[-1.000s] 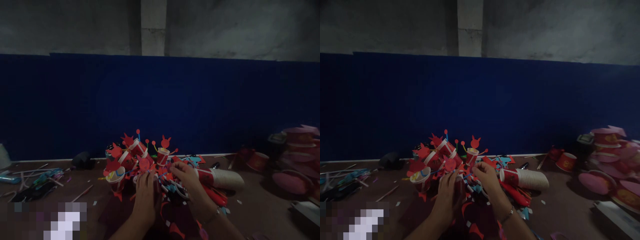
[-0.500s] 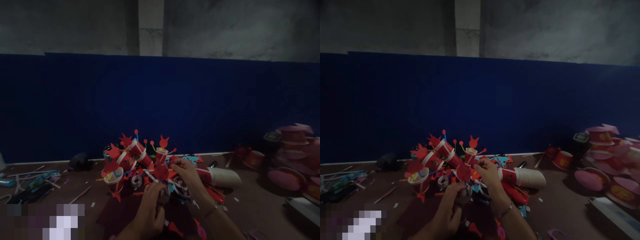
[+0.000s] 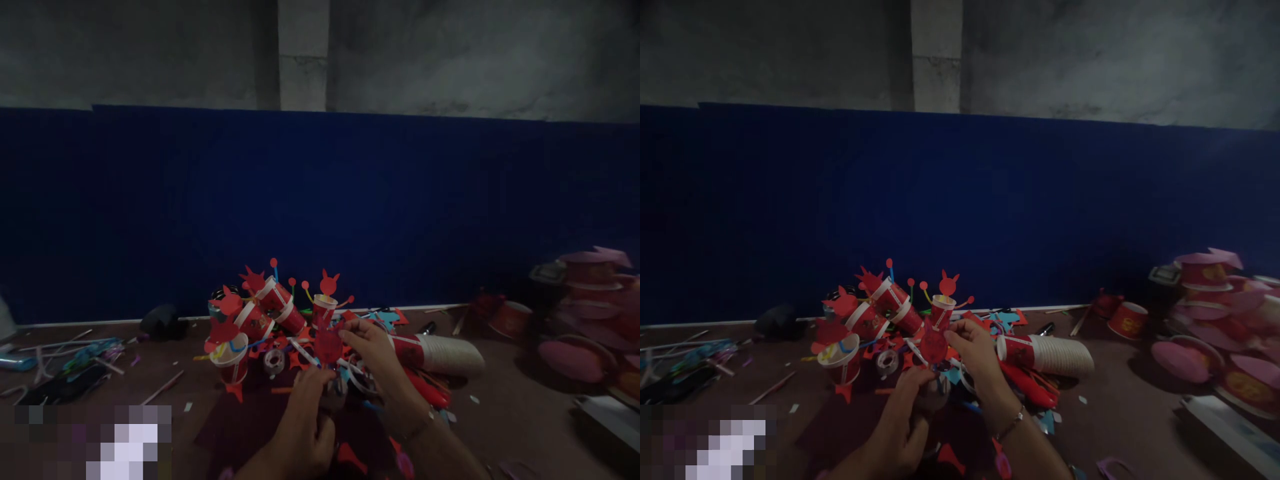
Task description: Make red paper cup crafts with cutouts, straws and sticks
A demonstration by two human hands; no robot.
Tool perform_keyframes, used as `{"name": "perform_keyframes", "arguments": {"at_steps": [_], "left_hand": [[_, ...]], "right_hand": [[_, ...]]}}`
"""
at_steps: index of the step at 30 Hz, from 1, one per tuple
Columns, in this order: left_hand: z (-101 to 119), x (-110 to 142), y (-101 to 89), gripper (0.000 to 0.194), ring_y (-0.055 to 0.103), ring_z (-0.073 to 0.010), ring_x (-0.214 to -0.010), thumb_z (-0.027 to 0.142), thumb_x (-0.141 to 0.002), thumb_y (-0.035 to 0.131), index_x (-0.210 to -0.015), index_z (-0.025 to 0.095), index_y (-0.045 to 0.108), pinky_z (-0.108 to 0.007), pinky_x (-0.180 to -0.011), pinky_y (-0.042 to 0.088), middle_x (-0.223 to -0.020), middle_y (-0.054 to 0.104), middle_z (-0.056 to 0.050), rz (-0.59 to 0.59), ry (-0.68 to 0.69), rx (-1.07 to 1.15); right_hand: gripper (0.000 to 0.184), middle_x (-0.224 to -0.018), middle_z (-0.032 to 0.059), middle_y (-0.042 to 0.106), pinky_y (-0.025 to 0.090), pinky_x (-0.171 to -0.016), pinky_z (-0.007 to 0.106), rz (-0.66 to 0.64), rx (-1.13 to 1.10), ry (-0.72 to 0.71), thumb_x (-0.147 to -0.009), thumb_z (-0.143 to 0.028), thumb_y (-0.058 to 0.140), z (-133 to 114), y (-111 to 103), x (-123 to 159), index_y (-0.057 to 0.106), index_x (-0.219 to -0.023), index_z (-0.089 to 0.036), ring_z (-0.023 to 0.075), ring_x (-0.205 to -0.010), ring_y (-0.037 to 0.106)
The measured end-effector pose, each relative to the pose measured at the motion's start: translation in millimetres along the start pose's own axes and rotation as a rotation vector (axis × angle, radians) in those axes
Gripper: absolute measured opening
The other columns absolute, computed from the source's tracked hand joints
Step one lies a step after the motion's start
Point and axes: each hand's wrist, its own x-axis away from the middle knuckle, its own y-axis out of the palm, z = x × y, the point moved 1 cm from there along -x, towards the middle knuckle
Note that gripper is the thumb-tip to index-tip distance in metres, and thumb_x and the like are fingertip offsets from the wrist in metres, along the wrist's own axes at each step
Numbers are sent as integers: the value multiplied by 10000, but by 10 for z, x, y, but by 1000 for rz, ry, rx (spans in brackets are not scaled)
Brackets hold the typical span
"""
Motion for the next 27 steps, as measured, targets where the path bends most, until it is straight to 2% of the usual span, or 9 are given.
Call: {"name": "perform_keyframes", "arguments": {"at_steps": [5, 10, 18, 27], "left_hand": [[-24, -2, 9, 593, 522, -232, -888, -31, -591, 410, -1133, 211, 413, -379, -796, 444, -985, 539, -87, 21, -6, 0], [-45, 11, 21, 613, 531, -260, -979, -19, -607, 419, -1175, 211, 396, -427, -871, 421, -1060, 547, -109, 65, 37, -75], [-95, 52, 41, 593, 523, -294, -1047, 1, -637, 418, -1201, 185, 384, -501, -911, 400, -1113, 550, -149, 40, 15, -146], [-115, 46, 46, 594, 524, -307, -1081, 18, -640, 426, -1211, 180, 415, -502, -932, 397, -1142, 563, -160, 17, -29, -182]], "right_hand": [[289, -546, -19, 598, 345, -404, 213, -4, -3, -23, -532, -410, 711, -7, 7, 8, 561, -632, -184, 123, -478, 517], [215, -579, -22, 606, 337, -406, 207, -14, -47, -12, -555, -340, 697, -35, 19, 45, 572, -646, -190, 117, -496, 514], [255, -571, -24, 585, 325, -396, 205, -22, -79, -3, -509, -350, 714, -34, 33, 36, 558, -637, -194, 114, -493, 496], [237, -619, -14, 616, 364, -427, 206, -50, -94, -7, -564, -328, 717, -92, 38, 102, 561, -678, -191, 125, -537, 538]]}}
